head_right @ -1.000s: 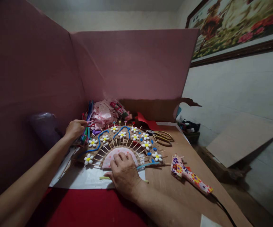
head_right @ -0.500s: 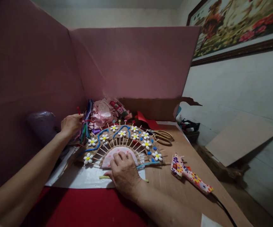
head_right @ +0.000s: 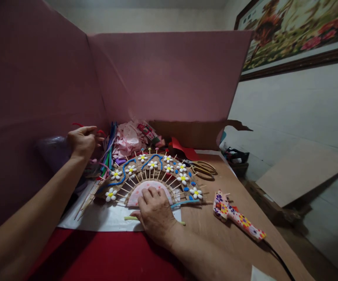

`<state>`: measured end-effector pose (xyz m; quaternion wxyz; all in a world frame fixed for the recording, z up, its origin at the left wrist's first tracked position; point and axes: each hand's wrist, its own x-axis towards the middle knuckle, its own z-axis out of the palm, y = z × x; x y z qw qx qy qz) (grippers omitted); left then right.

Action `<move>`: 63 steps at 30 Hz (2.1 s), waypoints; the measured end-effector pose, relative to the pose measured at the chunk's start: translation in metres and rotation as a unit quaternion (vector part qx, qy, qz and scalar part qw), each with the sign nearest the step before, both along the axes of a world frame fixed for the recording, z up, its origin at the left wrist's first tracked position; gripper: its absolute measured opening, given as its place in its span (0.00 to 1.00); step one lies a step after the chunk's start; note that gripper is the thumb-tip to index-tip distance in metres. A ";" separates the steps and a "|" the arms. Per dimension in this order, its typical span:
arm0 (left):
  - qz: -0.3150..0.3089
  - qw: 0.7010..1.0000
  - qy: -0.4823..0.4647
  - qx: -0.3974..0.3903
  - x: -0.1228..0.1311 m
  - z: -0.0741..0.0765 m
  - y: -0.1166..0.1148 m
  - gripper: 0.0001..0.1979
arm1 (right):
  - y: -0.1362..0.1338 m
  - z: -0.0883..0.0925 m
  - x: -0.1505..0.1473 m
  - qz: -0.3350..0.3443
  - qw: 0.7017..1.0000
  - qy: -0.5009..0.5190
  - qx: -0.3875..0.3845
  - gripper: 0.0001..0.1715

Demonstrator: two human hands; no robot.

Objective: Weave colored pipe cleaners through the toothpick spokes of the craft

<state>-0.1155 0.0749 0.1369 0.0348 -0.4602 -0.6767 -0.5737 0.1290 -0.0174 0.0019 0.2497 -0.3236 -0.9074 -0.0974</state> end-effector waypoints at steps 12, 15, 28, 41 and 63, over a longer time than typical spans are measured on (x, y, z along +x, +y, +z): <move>-0.477 0.850 -0.106 -0.196 0.111 -0.034 -0.066 0.08 | -0.003 0.008 0.012 -0.086 0.949 0.267 0.143 0.34; -0.517 0.833 -0.102 -0.170 0.119 -0.048 -0.073 0.08 | 0.004 0.003 0.013 -0.089 0.954 0.272 0.087 0.27; -0.467 0.800 -0.376 -0.021 0.098 -0.074 -0.060 0.23 | 0.004 0.000 0.012 -0.045 0.974 0.208 0.076 0.15; -0.468 0.793 -0.387 -0.050 0.092 -0.082 -0.049 0.14 | 0.004 0.005 0.008 0.066 0.857 0.364 -0.359 0.14; -0.566 0.679 -0.434 -0.173 0.114 -0.119 -0.070 0.19 | 0.028 -0.004 0.014 0.211 0.563 0.425 -0.677 0.20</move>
